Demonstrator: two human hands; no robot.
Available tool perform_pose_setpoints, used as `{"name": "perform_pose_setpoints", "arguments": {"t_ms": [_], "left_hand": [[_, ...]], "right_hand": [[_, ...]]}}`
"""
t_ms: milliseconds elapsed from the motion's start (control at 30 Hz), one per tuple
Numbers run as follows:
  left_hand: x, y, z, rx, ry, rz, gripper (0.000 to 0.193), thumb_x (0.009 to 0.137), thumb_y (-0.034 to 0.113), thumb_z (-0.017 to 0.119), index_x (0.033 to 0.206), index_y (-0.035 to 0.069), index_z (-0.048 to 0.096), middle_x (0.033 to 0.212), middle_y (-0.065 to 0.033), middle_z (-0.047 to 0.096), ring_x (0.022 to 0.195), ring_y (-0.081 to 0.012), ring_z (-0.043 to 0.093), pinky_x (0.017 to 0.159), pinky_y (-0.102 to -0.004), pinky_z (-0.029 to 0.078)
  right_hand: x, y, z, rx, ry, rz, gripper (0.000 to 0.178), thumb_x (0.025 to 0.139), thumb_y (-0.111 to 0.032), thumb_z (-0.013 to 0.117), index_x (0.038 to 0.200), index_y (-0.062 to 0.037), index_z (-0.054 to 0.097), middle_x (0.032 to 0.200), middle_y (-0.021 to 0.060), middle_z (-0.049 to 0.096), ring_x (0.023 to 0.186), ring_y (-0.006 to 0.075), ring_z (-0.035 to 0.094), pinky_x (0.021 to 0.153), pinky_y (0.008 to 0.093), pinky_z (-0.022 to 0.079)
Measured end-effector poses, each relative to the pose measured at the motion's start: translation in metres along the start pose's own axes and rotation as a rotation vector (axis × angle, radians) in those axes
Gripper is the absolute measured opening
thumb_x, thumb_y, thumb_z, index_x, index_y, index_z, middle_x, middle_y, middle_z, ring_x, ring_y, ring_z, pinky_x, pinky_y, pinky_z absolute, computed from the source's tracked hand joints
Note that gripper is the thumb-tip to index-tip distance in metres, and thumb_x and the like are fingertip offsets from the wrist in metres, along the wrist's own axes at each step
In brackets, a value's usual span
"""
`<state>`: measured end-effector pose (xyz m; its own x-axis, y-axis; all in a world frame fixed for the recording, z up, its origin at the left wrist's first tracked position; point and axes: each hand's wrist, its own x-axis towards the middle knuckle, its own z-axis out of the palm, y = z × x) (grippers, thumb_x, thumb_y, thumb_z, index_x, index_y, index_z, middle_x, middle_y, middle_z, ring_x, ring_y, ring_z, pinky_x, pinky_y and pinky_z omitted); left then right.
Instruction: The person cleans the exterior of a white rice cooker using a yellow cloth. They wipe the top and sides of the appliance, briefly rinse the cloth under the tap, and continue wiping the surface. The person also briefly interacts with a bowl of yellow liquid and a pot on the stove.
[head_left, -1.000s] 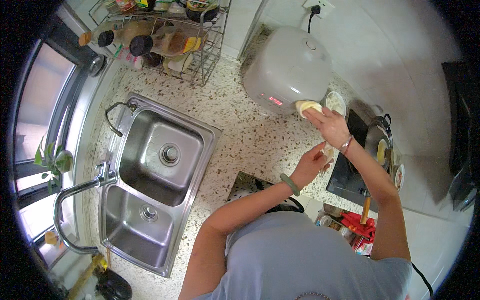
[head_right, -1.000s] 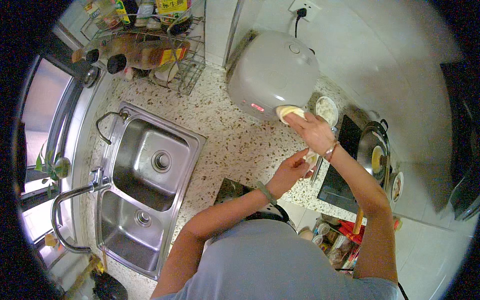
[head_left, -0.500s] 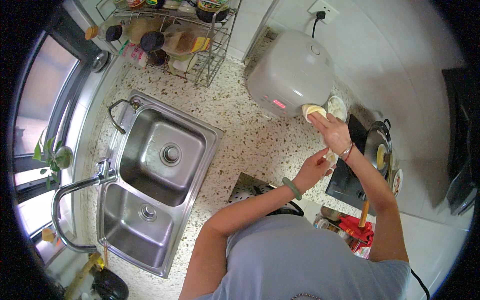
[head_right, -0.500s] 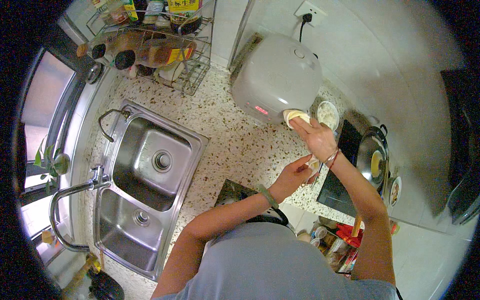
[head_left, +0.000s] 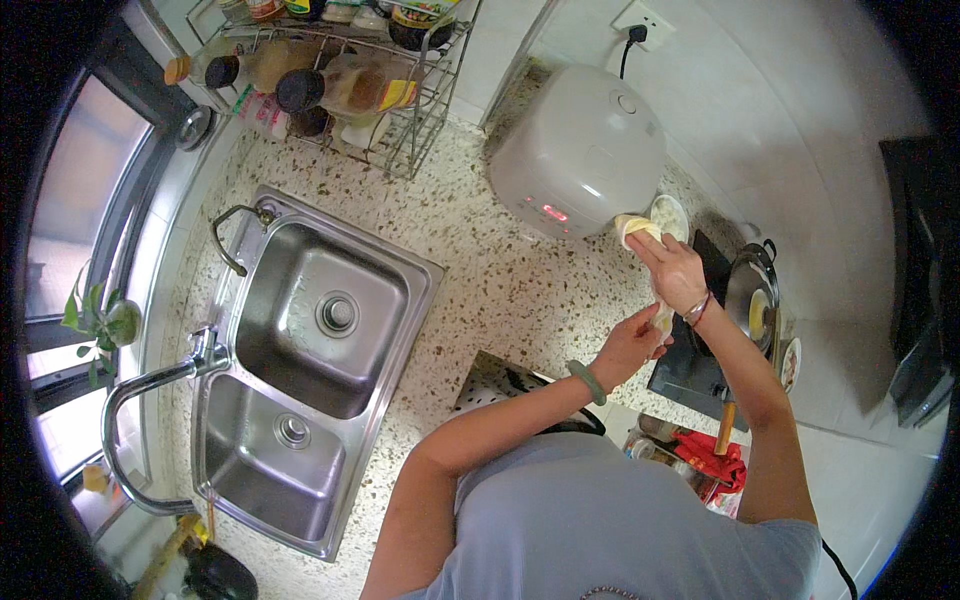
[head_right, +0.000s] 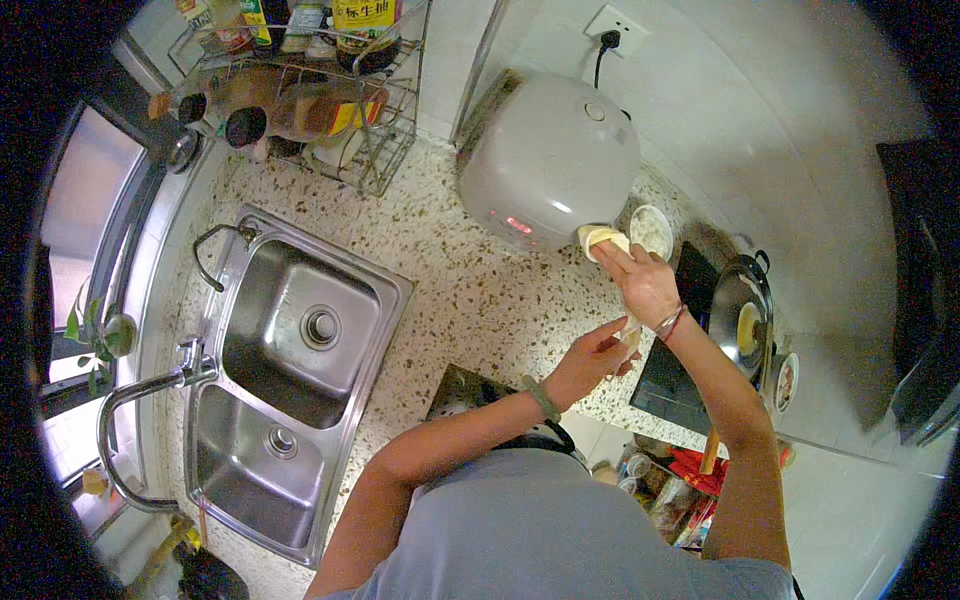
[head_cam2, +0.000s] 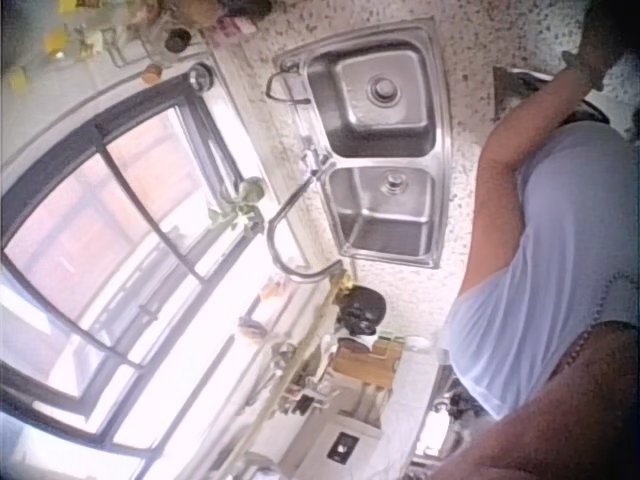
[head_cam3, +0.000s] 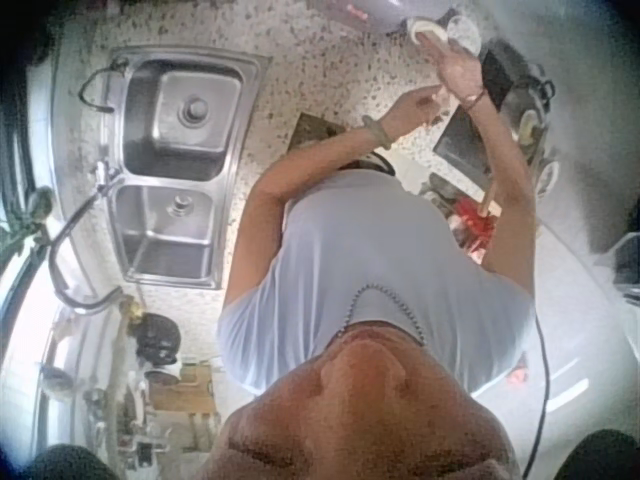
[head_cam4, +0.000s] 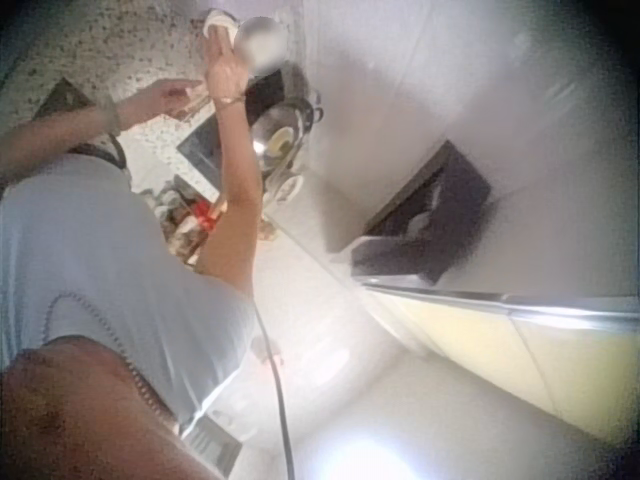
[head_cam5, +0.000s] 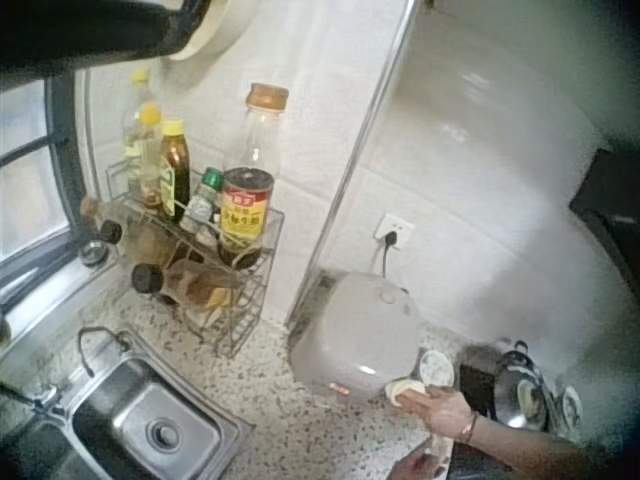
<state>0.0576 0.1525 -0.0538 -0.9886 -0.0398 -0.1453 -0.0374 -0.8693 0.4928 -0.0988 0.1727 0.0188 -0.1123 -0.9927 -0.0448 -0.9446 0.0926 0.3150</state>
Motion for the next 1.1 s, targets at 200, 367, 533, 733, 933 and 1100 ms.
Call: {"name": "perform_pose_setpoints", "arguments": {"t_ms": [200, 367, 533, 733, 933, 1100], "left_hand": [[-0.002, 0.012, -0.003, 0.107, 0.055, -0.002, 0.049, 0.096, 0.01, 0.048, 0.142, 0.003, 0.033, 0.099, -0.0109, 0.063, 0.076, -0.0131, 0.058, 0.071, -0.026, 0.051], [-0.002, 0.03, -0.013, 0.128, 0.124, 0.083, 0.046, 0.096, 0.01, 0.048, 0.139, 0.003, 0.036, 0.099, -0.0107, 0.063, 0.081, -0.0142, 0.061, 0.073, -0.0269, 0.052], [-0.016, 0.058, -0.005, 0.021, 0.194, 0.058, 0.048, 0.096, 0.014, 0.05, 0.14, 0.003, 0.035, 0.102, -0.0098, 0.062, 0.084, -0.0141, 0.061, 0.078, -0.0266, 0.051], [-0.026, 0.086, 0.003, -0.061, 0.208, 0.168, 0.043, 0.095, 0.018, 0.05, 0.135, 0.002, 0.04, 0.101, -0.0078, 0.061, 0.083, -0.013, 0.059, 0.079, -0.0274, 0.049], [-0.018, 0.117, -0.012, -0.05, 0.247, 0.263, 0.033, 0.094, 0.019, 0.051, 0.125, 0.007, 0.049, 0.1, -0.0066, 0.062, 0.081, -0.0111, 0.058, 0.078, -0.026, 0.048], [0.003, 0.145, -0.01, -0.086, 0.29, 0.358, 0.042, 0.096, 0.018, 0.051, 0.135, 0.007, 0.043, 0.097, -0.0072, 0.063, 0.078, -0.011, 0.058, 0.073, -0.0258, 0.049]], "right_hand": [[0.016, -0.008, 0.004, 0.047, 0.076, -0.015, 0.055, 0.071, -0.01, 0.059, 0.126, -0.0181, 0.056, 0.122, -0.0052, 0.057, 0.082, 0.0175, 0.059, 0.064, 0.0298, 0.054], [0.059, -0.021, -0.009, -0.006, 0.149, -0.106, 0.054, 0.071, -0.012, 0.059, 0.124, -0.0175, 0.057, 0.119, -0.0072, 0.056, 0.078, 0.0155, 0.057, 0.057, 0.0267, 0.053], [0.083, -0.032, -0.023, -0.004, 0.119, -0.091, 0.051, 0.071, -0.007, 0.058, 0.122, -0.0168, 0.059, 0.12, -0.0083, 0.056, 0.074, 0.0154, 0.055, 0.055, 0.027, 0.052], [0.123, -0.04, -0.028, 0.048, 0.198, -0.073, 0.042, 0.074, -0.007, 0.058, 0.115, -0.0154, 0.062, 0.118, -0.0078, 0.058, 0.071, 0.0158, 0.058, 0.054, 0.0277, 0.052], [0.185, -0.047, -0.036, 0.057, -0.042, 0.048, 0.03, 0.078, -0.007, 0.053, 0.106, -0.0137, 0.064, 0.11, 0.001, 0.064, 0.07, 0.0241, 0.067, 0.055, 0.0366, 0.052], [0.232, -0.016, -0.033, -0.045, -0.21, 0.243, 0.034, 0.078, -0.005, 0.051, 0.11, -0.0112, 0.062, 0.1, 0.0115, 0.066, 0.08, 0.0297, 0.067, 0.066, 0.0444, 0.052]]}}
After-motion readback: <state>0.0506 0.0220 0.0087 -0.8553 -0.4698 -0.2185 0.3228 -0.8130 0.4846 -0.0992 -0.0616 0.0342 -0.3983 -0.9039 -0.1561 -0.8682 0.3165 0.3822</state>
